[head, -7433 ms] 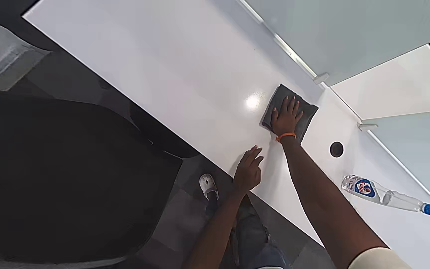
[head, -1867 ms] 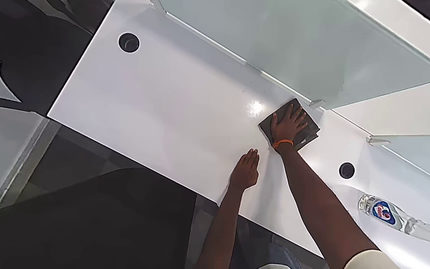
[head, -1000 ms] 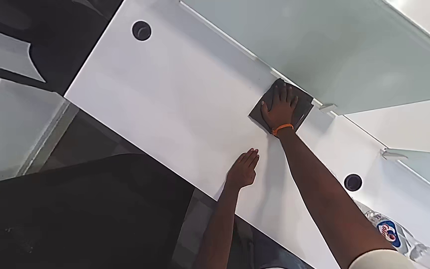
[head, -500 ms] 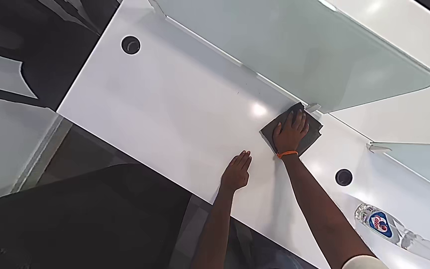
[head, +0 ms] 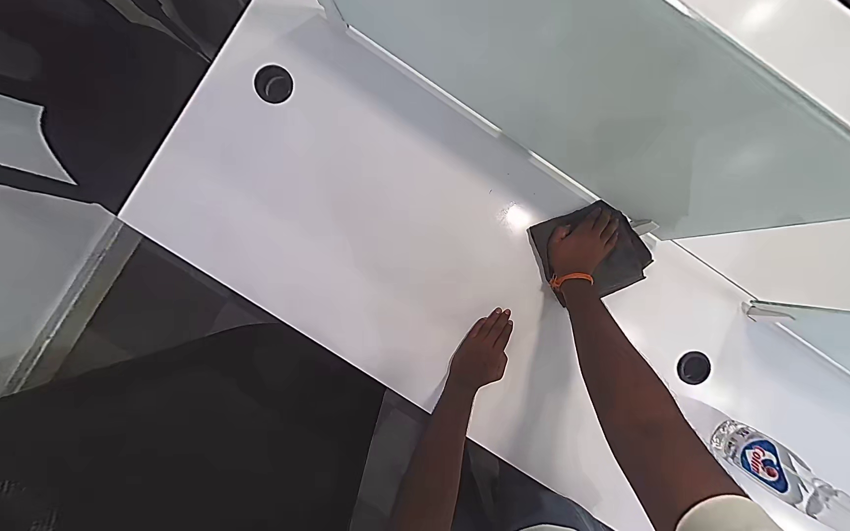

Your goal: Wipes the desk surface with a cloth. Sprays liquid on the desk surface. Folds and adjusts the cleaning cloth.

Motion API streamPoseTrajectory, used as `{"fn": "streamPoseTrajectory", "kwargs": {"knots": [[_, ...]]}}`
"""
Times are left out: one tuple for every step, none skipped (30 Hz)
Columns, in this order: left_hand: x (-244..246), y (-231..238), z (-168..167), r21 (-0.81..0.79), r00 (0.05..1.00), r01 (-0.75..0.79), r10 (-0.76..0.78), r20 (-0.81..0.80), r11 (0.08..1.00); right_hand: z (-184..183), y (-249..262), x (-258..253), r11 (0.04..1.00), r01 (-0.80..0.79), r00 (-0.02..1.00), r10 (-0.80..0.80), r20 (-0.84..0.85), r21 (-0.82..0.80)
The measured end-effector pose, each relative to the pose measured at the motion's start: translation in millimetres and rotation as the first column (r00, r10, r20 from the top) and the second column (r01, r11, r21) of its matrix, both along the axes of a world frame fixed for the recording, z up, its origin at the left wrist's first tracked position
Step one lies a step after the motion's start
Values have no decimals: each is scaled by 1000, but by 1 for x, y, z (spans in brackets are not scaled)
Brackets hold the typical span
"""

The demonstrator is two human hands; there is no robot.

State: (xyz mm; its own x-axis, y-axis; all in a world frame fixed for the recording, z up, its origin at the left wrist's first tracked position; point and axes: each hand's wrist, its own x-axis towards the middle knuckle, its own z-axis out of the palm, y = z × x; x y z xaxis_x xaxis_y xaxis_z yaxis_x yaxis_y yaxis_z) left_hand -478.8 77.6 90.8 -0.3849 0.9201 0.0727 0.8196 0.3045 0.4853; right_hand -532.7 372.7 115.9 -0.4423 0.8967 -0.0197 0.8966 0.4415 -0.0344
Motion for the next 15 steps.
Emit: {"fn": "streamPoseTrajectory", "kwargs": {"knots": [[0,0,0,-1,1000,0,0,1,1000,0,0,-5,1000,-8,1000,8,0,-5],[0,0,0,-1,1000,1,-1,3,1000,0,0,-10,1000,-21,1000,21,3,-2],[0,0,0,2,1000,0,0,3,1000,-1,-1,-14,999,-36,999,36,6,1],[0,1,0,5,1000,-1,1,6,1000,-1,-2,-20,999,-52,999,52,3,-3],[0,1,0,6,1000,0,0,13,1000,-1,-3,-26,998,-68,998,68,-10,-5],[0,1,0,5,1000,0,0,17,1000,-2,-6,-32,996,-85,996,85,-29,-5],[0,0,0,5,1000,1,-1,20,1000,-3,-8,-38,994,-112,992,111,-55,-6],[-1,1,0,7,1000,4,-5,18,1000,-4,-10,-46,990,-141,986,140,-86,-3],[0,0,0,11,1000,8,-8,12,1000,-4,-12,-51,985,-174,979,172,-108,0],[0,1,-1,15,1000,11,-11,8,1000,-5,-14,-58,978,-206,970,205,-134,3],[-1,1,-1,21,1000,12,-12,10,1000,-6,-15,-64,972,-236,959,234,-156,9],[-1,0,-1,19,1000,15,-16,23,1000,-6,-16,-68,965,-261,951,260,-169,19],[-1,0,-1,13,999,20,-21,38,1000,-7,-17,-71,959,-283,943,283,-175,25],[-2,0,-1,14,998,22,-23,52,1000,-8,-17,-73,953,-301,936,303,-179,35],[-2,0,-2,24,998,19,-21,63,1000,-10,-17,-73,947,-317,931,320,-176,47]]}}
